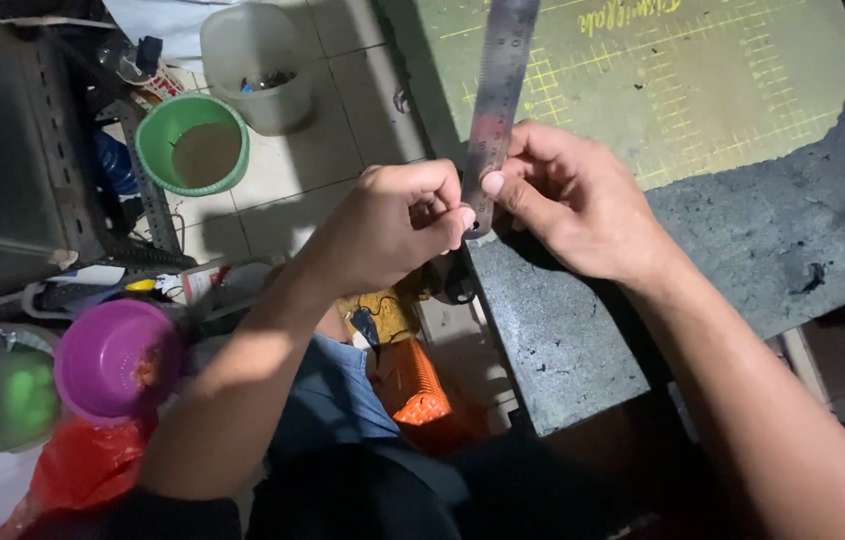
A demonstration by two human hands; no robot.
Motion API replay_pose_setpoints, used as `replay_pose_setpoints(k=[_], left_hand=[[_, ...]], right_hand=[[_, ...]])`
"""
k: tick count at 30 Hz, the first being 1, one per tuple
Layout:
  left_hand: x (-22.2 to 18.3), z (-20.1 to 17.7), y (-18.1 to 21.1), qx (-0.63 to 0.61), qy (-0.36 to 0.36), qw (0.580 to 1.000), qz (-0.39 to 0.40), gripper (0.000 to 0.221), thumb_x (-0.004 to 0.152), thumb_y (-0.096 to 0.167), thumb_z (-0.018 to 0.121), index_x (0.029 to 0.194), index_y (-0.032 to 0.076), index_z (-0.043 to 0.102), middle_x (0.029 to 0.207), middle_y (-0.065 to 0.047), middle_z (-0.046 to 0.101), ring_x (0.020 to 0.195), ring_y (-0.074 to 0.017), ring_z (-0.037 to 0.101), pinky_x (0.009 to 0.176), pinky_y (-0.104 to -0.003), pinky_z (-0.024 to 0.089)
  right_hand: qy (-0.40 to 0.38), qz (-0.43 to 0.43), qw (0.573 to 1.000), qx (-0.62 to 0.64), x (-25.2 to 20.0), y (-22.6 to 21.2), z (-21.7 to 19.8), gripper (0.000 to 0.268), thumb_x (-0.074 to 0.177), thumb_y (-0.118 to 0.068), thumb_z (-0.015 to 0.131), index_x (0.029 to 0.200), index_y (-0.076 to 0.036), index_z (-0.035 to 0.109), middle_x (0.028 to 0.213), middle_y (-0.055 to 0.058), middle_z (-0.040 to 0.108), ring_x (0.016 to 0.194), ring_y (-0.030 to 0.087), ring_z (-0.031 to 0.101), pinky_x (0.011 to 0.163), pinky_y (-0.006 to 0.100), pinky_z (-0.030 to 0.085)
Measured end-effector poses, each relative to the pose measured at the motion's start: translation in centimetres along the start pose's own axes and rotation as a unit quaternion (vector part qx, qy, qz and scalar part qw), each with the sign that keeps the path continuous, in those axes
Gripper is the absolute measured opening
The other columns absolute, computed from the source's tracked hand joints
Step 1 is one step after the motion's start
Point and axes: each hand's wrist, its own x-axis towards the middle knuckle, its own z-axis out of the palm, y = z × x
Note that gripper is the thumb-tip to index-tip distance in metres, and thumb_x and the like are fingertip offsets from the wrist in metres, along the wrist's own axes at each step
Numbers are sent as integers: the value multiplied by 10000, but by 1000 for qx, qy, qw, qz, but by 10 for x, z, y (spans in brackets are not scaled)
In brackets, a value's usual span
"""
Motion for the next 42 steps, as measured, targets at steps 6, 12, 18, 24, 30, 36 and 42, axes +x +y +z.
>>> replay_pose_setpoints(k=[6,12,18,24,30,36,42], left_hand=[[-3,0,8,8,-16,998,-64,194,968,124,631,778,113,591,686,33,689,645,-74,594,610,-264,452],[-1,-3,3,38,-11,999,24,217,993,143,622,792,106,551,683,32,627,644,-93,536,609,-270,405],[-1,-3,2,37,-13,997,64,211,1003,103,582,797,93,538,666,29,641,615,-86,574,607,-267,431],[-1,-1,-1,30,-17,994,100,178,998,29,588,828,71,556,701,-11,686,618,-96,669,560,-237,537],[-5,-4,4,42,-24,998,50,231,978,34,596,772,100,516,697,-4,644,625,-113,621,539,-258,467],[-5,-6,13,20,-26,999,38,220,983,72,568,770,108,530,688,26,648,651,-96,613,655,-258,465],[-8,-4,9,13,-34,998,42,206,999,57,577,799,96,551,726,-5,697,658,-101,671,609,-255,538]], right_hand=[[-16,-22,1000,-2,-2,4,1,61,1056,-140,612,1005,-107,604,767,-39,575,644,64,524,586,206,479],[-6,-32,999,30,-3,4,4,39,1066,-129,597,1059,-91,598,764,-48,516,675,72,488,632,223,461],[-3,-33,999,28,-3,5,6,27,1074,-123,582,1064,-99,590,786,-52,520,694,67,480,650,223,444],[-5,-51,999,14,-3,7,5,35,1076,-118,579,1048,-100,572,786,-51,477,689,71,450,638,223,431],[-3,-36,999,-6,-5,5,5,62,1074,-163,592,1028,-123,578,758,-74,452,662,55,398,606,217,368],[-5,-26,1000,-10,-5,2,6,89,1076,-142,592,996,-122,559,751,-69,479,652,51,406,597,217,374],[-13,-49,999,4,-5,3,7,125,1077,-127,594,963,-128,542,750,-66,449,668,59,403,613,224,373]])
